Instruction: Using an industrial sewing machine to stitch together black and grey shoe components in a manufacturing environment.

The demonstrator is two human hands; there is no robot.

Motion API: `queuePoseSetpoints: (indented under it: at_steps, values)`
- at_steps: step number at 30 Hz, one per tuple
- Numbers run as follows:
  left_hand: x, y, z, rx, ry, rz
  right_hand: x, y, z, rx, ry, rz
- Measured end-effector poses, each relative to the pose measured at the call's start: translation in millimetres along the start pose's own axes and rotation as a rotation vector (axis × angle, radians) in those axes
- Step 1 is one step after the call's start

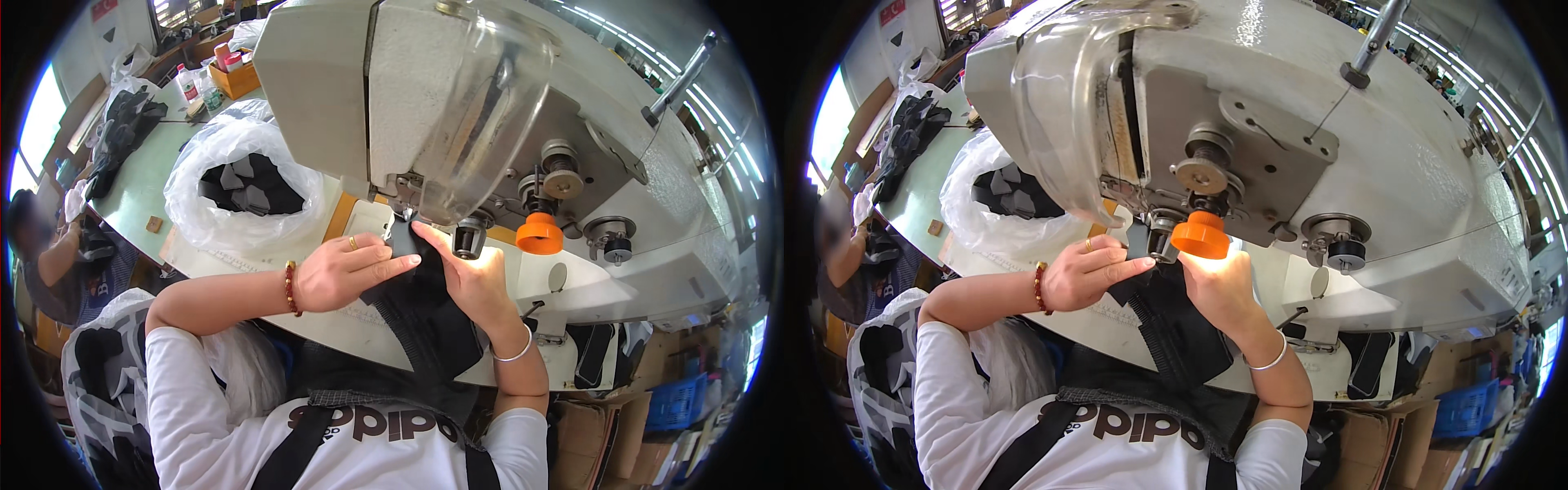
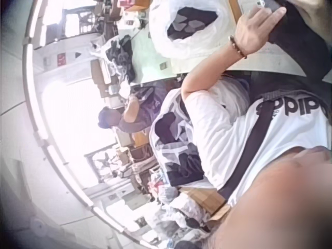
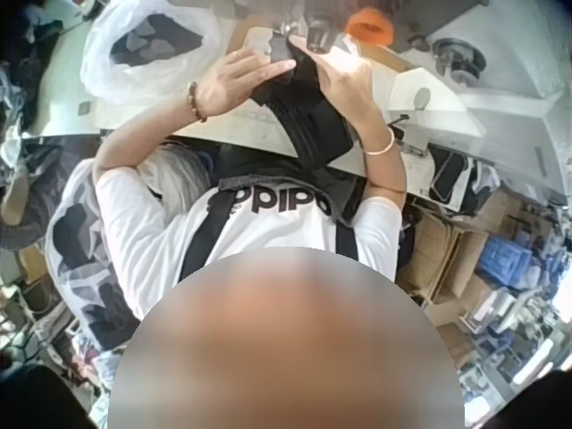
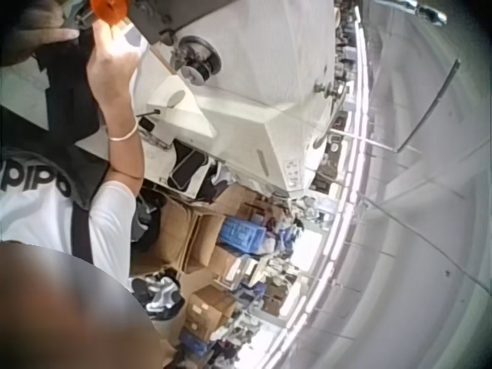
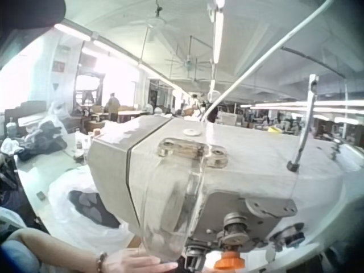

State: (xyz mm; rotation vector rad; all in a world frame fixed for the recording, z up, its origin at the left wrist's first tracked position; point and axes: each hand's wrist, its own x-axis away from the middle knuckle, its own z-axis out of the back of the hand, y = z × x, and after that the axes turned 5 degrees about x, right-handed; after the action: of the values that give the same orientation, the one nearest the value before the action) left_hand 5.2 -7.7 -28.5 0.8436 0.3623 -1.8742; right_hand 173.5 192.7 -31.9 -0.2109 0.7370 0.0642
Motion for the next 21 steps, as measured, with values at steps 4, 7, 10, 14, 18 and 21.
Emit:
queuePoseSetpoints:
  at_steps: [4, 7, 10, 14, 18, 21]
  values:
    - [-16, -16, 2, -0.391, 0.144, -0.331, 3, 0, 2, -0.045, -0.059, -0.062]
    - [-37, -23, -3, -0.391, 0.171, -0.408, 6, 1, 2, -0.058, -0.071, -0.09]
    - [-44, -18, -3, -0.394, 0.115, -0.359, 7, 2, 2, -0.058, -0.047, -0.078]
    - [-35, -6, -11, -0.413, 0.178, -0.245, 7, 3, 2, -0.204, -0.074, -0.137]
    - [-24, -7, -18, -0.355, 0.199, -0.167, 10, 2, 2, -0.332, -0.09, -0.222]
    - [-17, -13, -20, -0.341, 0.23, -0.156, 15, 0, -1, -0.254, -0.07, -0.177]
